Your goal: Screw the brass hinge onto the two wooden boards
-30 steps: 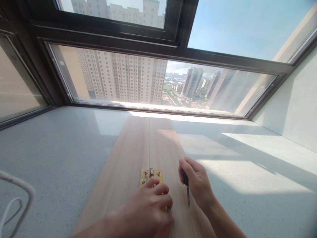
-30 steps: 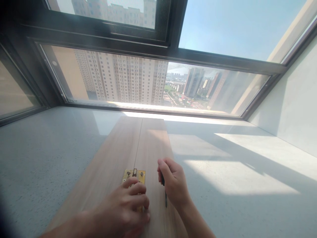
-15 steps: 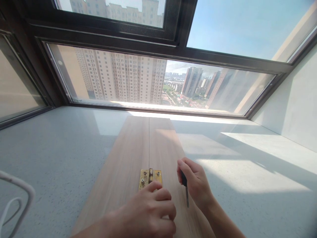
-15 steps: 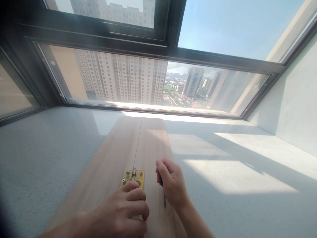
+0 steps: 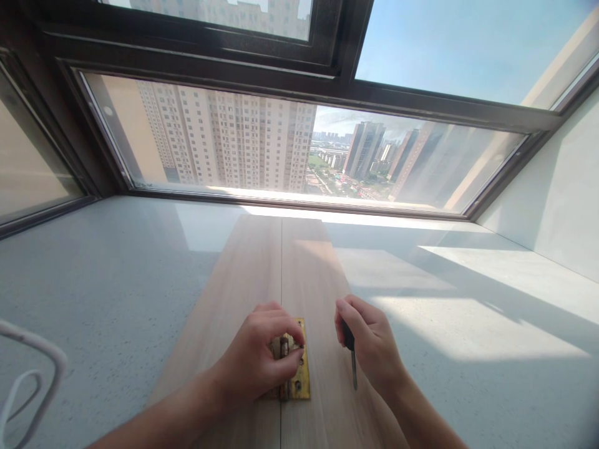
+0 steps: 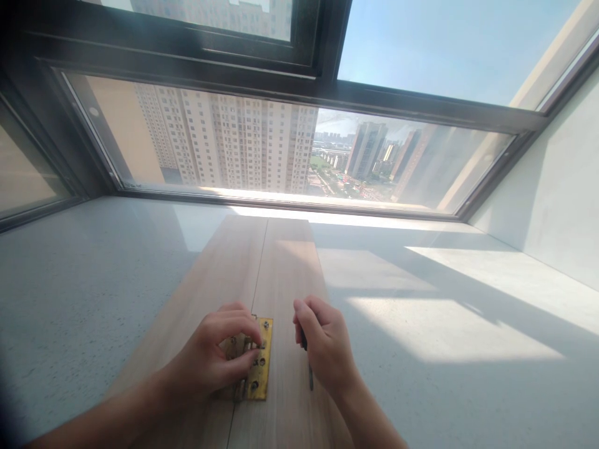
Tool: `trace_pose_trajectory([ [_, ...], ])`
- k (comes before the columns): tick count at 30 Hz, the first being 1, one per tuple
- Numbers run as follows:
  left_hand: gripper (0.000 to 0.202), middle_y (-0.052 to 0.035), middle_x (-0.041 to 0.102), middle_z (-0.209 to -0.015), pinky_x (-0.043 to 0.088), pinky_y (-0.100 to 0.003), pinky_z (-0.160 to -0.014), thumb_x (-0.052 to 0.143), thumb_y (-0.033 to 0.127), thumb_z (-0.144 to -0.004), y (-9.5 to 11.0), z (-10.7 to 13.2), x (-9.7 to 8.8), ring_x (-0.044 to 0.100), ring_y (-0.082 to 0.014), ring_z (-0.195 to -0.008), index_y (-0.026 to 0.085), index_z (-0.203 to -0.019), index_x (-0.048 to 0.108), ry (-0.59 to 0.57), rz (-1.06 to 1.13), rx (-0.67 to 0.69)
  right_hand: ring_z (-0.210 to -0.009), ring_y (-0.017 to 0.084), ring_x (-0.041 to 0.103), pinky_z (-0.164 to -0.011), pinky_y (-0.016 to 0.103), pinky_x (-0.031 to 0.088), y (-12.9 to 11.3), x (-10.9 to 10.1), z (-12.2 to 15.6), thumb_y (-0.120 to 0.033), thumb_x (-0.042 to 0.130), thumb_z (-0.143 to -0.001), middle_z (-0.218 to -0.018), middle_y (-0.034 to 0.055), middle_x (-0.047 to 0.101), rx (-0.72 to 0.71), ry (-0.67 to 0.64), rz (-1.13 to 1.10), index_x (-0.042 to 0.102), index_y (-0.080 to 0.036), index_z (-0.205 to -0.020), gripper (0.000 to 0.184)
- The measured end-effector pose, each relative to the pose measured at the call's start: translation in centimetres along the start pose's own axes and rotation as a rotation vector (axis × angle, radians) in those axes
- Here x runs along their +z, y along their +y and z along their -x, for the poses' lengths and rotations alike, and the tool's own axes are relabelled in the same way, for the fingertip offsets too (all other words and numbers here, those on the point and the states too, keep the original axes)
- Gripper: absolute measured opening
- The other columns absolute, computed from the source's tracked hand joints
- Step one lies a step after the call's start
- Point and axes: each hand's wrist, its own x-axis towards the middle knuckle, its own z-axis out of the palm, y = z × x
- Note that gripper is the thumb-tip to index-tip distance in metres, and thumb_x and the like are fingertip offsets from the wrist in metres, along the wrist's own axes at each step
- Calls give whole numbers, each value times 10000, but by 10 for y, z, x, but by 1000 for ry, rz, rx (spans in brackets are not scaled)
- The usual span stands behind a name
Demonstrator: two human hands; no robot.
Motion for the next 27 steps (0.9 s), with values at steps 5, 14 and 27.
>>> trace_pose_trajectory([
  [5,98,-32,666,-931,420,-373,-884,657,92,-676,0,1,0,552,-207,-954,190,-680,664,-41,-60,-23,-460,110,408,-475,240,331,0,0,0,-480,495,-886,-468,-19,473,-3,-1,8,488,-193,-551,442],
  [14,84,-37,637,-977,402,-388,-917,663,111,-694,-1,1,1,520,-214,-1004,193,-704,673,-97,-47,-63,-458,111,415,-474,238,336,-1,1,0,-470,492,-887,-466,-20,473,-6,0,15,486,-192,-556,432],
  [27,82,-31,633,-983,403,-361,-919,669,114,-708,-1,3,1,523,-207,-1007,196,-711,668,-116,-58,-80,-460,110,417,-478,235,339,4,0,-1,-477,487,-885,-467,-21,476,-11,0,24,487,-192,-561,432],
])
